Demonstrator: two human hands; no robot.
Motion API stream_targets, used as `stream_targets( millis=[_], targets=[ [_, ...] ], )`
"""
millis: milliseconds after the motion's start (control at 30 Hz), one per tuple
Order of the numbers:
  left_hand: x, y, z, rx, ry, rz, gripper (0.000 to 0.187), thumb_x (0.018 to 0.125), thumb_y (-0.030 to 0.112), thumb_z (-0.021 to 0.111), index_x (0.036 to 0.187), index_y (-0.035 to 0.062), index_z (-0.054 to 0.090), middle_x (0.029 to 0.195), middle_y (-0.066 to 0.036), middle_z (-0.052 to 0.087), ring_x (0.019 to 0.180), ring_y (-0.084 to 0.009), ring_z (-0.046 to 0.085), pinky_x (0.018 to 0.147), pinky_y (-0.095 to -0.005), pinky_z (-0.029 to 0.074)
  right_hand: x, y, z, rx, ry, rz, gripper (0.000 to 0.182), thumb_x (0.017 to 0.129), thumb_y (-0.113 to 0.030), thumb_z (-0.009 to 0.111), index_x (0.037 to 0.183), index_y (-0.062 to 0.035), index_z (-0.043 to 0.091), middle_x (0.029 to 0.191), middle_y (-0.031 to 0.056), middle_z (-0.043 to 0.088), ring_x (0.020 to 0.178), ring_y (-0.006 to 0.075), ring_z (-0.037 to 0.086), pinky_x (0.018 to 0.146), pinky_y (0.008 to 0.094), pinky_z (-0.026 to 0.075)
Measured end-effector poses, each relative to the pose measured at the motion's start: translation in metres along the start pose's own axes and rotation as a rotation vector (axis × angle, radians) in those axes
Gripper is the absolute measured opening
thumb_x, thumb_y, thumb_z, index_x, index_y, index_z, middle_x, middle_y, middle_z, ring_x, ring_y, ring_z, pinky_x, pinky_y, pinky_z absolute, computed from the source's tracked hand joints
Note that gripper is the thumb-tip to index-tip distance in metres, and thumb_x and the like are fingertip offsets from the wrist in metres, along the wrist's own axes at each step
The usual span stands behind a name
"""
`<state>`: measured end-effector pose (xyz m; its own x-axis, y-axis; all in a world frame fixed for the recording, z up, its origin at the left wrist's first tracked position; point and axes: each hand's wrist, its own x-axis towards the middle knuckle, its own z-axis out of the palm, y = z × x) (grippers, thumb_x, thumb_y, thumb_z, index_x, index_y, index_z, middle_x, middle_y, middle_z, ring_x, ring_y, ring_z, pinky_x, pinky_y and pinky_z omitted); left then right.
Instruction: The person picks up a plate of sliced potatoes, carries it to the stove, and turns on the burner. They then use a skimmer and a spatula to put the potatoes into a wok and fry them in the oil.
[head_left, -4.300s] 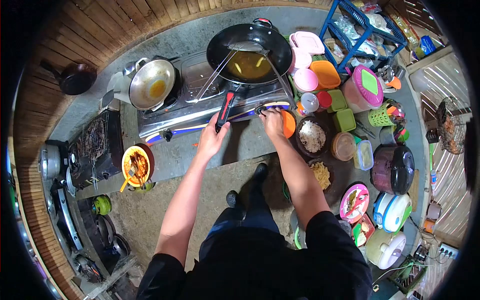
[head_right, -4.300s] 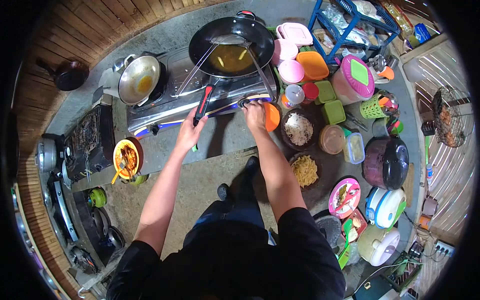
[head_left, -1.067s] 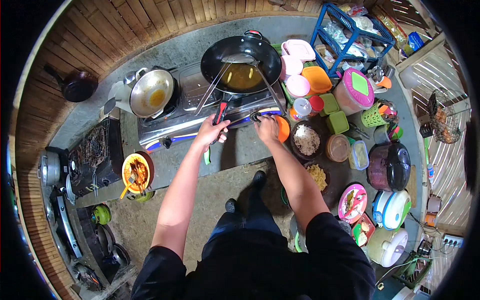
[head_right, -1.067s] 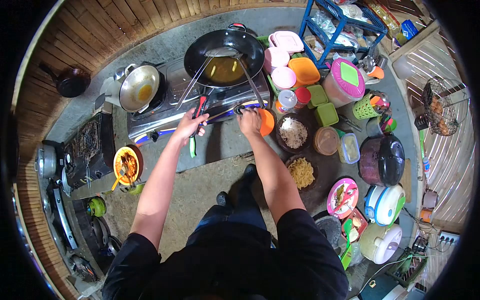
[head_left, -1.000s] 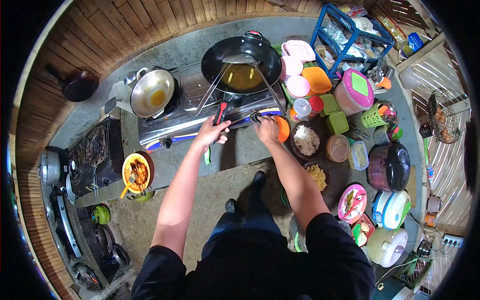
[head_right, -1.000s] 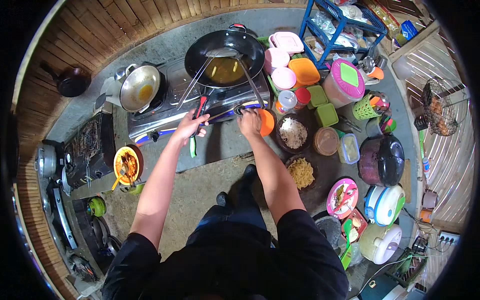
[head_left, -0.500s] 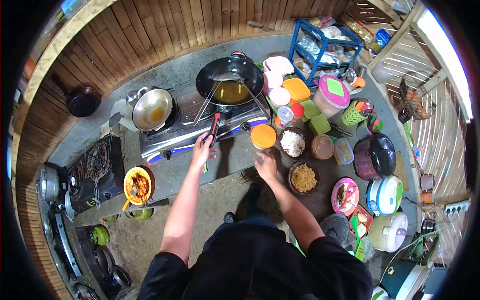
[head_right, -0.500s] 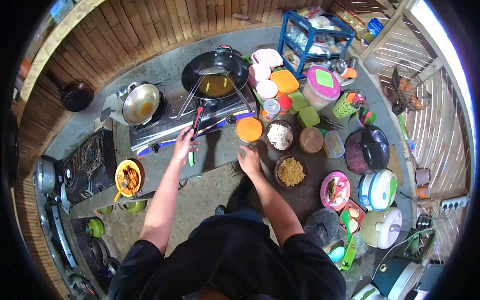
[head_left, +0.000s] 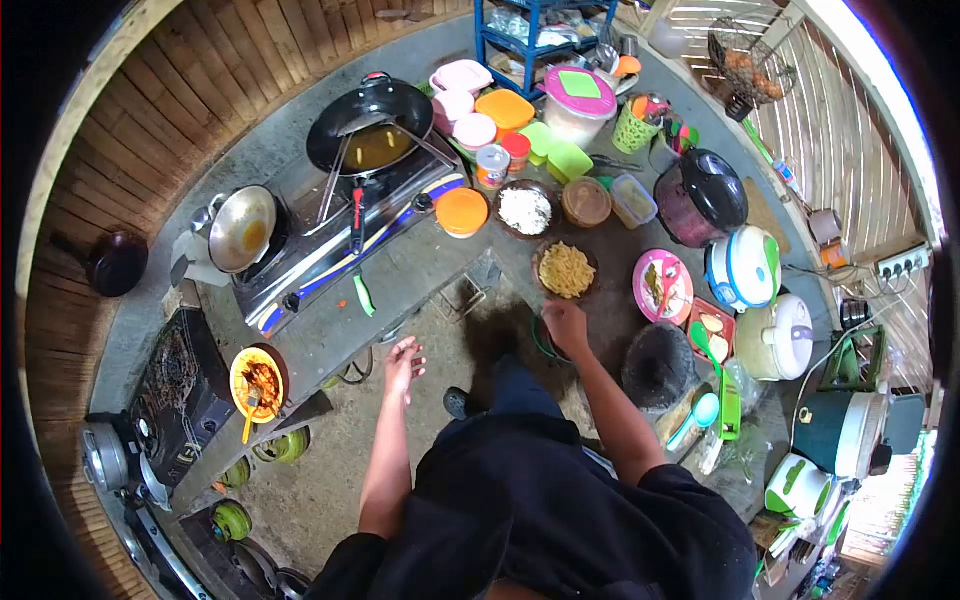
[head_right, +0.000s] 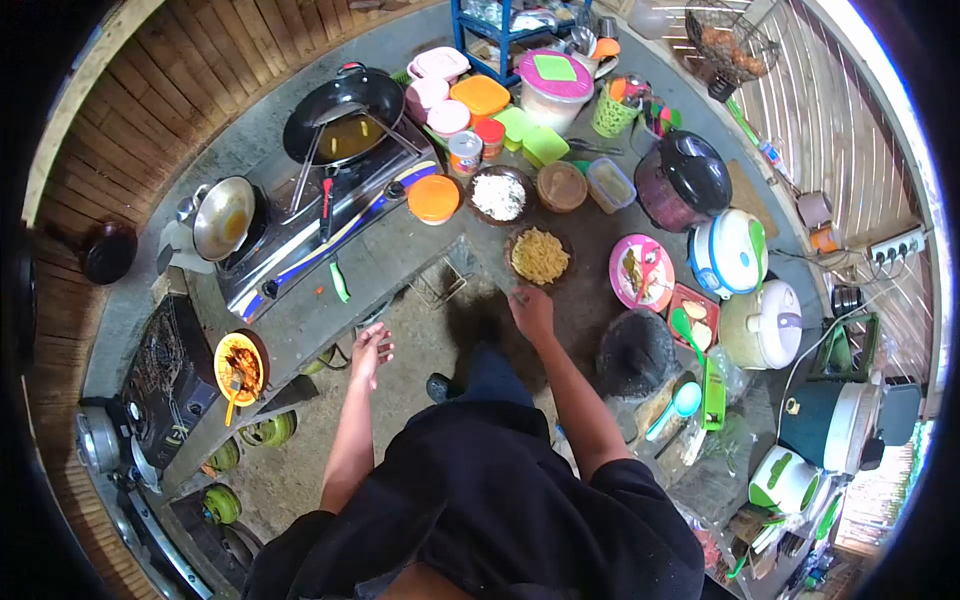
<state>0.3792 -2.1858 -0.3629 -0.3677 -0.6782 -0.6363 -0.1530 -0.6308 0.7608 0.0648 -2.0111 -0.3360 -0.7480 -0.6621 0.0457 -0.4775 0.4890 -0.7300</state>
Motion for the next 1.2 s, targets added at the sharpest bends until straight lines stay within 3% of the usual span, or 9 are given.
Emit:
stream_targets(
  millis=[133, 333, 433, 533, 667, 767, 933, 1000, 1200],
  targets=[
    [0.005, 0.004, 0.037, 0.023, -0.019, 0.012, 0.032, 0.094, 0.021, 0.056, 0.125, 0.0111, 0.056, 0.106, -0.003, 0.064, 0.079, -0.0117, 0.061, 0.065, -0.026, 0.049, 0.037, 0.024, -0.012, -0.044, -0.039, 0.217, 0.024, 0.076, -0.019, 0.071, 0.096, -0.0067, 0.073, 0.087, 0.0169, 0.069, 0.083, 0.0326, 0.066, 0.075, 0.0414, 0.052],
    [0.049, 0.014, 0.135, 0.219, -0.182, 0.01, 0.035, 0.094, 0.018, 0.056, 0.128, 0.0124, 0.055, 0.11, -0.003, 0.065, 0.082, -0.0116, 0.061, 0.068, -0.0275, 0.05, 0.092, 0.094, -0.018, -0.219, 0.075, 0.013, 0.029, 0.074, -0.016, 0.07, 0.101, -0.007, 0.069, 0.102, 0.019, 0.065, 0.098, 0.0358, 0.062, 0.087, 0.0429, 0.05],
    [0.073, 0.003, 0.185, 0.258, -0.259, -0.004, 0.036, 0.094, 0.019, 0.056, 0.13, 0.0148, 0.054, 0.116, -0.003, 0.064, 0.09, -0.013, 0.062, 0.073, -0.0306, 0.051, 0.115, 0.118, -0.015, -0.213, 0.049, -0.111, 0.029, 0.074, -0.012, 0.069, 0.102, -0.0054, 0.068, 0.101, 0.0196, 0.065, 0.098, 0.0372, 0.061, 0.088, 0.0434, 0.049],
    [0.102, -0.006, 0.222, 0.268, -0.375, -0.025, 0.049, 0.092, 0.024, 0.062, 0.138, 0.0149, 0.046, 0.135, -0.006, 0.053, 0.118, -0.0201, 0.053, 0.09, -0.0384, 0.048, 0.133, 0.138, -0.014, -0.215, 0.11, -0.187, 0.032, 0.075, -0.01, 0.067, 0.106, -0.0041, 0.065, 0.105, 0.0204, 0.064, 0.099, 0.0382, 0.061, 0.089, 0.0438, 0.049],
    [0.117, -0.017, 0.261, 0.289, -0.287, -0.127, 0.056, 0.093, 0.018, 0.059, 0.144, 0.0154, 0.037, 0.143, -0.008, 0.045, 0.125, -0.0214, 0.049, 0.096, -0.0394, 0.045, 0.144, 0.144, -0.023, -0.311, 0.111, -0.133, 0.035, 0.077, -0.009, 0.064, 0.112, -0.0039, 0.062, 0.109, 0.021, 0.062, 0.101, 0.0384, 0.06, 0.09, 0.0439, 0.048],
    [0.126, -0.035, 0.274, 0.081, -0.27, -0.165, 0.061, 0.092, 0.019, 0.061, 0.147, 0.0163, 0.034, 0.143, -0.009, 0.043, 0.123, -0.0214, 0.05, 0.097, -0.0406, 0.045, 0.15, 0.158, -0.023, -0.198, 0.05, -0.096, 0.036, 0.079, -0.009, 0.062, 0.115, -0.0043, 0.06, 0.111, 0.0208, 0.061, 0.103, 0.0386, 0.059, 0.091, 0.0438, 0.048],
    [0.133, -0.038, 0.284, 0.126, -0.246, -0.182, 0.054, 0.092, 0.012, 0.06, 0.142, 0.0141, 0.038, 0.134, -0.006, 0.045, 0.115, -0.0194, 0.052, 0.095, -0.0408, 0.047, 0.157, 0.153, -0.029, -0.124, -0.032, 0.109, 0.04, 0.079, -0.008, 0.062, 0.118, -0.0037, 0.061, 0.111, 0.0205, 0.061, 0.102, 0.0377, 0.06, 0.089, 0.0431, 0.049],
    [0.134, -0.041, 0.285, 0.169, -0.321, -0.164, 0.05, 0.093, 0.009, 0.059, 0.139, 0.0137, 0.04, 0.131, -0.005, 0.045, 0.111, -0.0185, 0.053, 0.094, -0.0398, 0.048, 0.155, 0.155, -0.033, -0.153, -0.054, 0.124, 0.039, 0.077, -0.007, 0.063, 0.117, -0.0031, 0.063, 0.109, 0.0201, 0.062, 0.101, 0.037, 0.061, 0.088, 0.0424, 0.049],
    [0.11, -0.018, 0.288, 0.115, -0.152, -0.032, 0.037, 0.093, 0.008, 0.058, 0.128, 0.0158, 0.048, 0.123, -0.002, 0.046, 0.106, -0.0166, 0.053, 0.083, -0.0376, 0.053, 0.151, 0.148, -0.039, -0.085, 0.029, 0.048, 0.031, 0.075, -0.003, 0.064, 0.105, -0.001, 0.069, 0.097, 0.0188, 0.063, 0.088, 0.0358, 0.063, 0.078, 0.041, 0.051]
  ],
)
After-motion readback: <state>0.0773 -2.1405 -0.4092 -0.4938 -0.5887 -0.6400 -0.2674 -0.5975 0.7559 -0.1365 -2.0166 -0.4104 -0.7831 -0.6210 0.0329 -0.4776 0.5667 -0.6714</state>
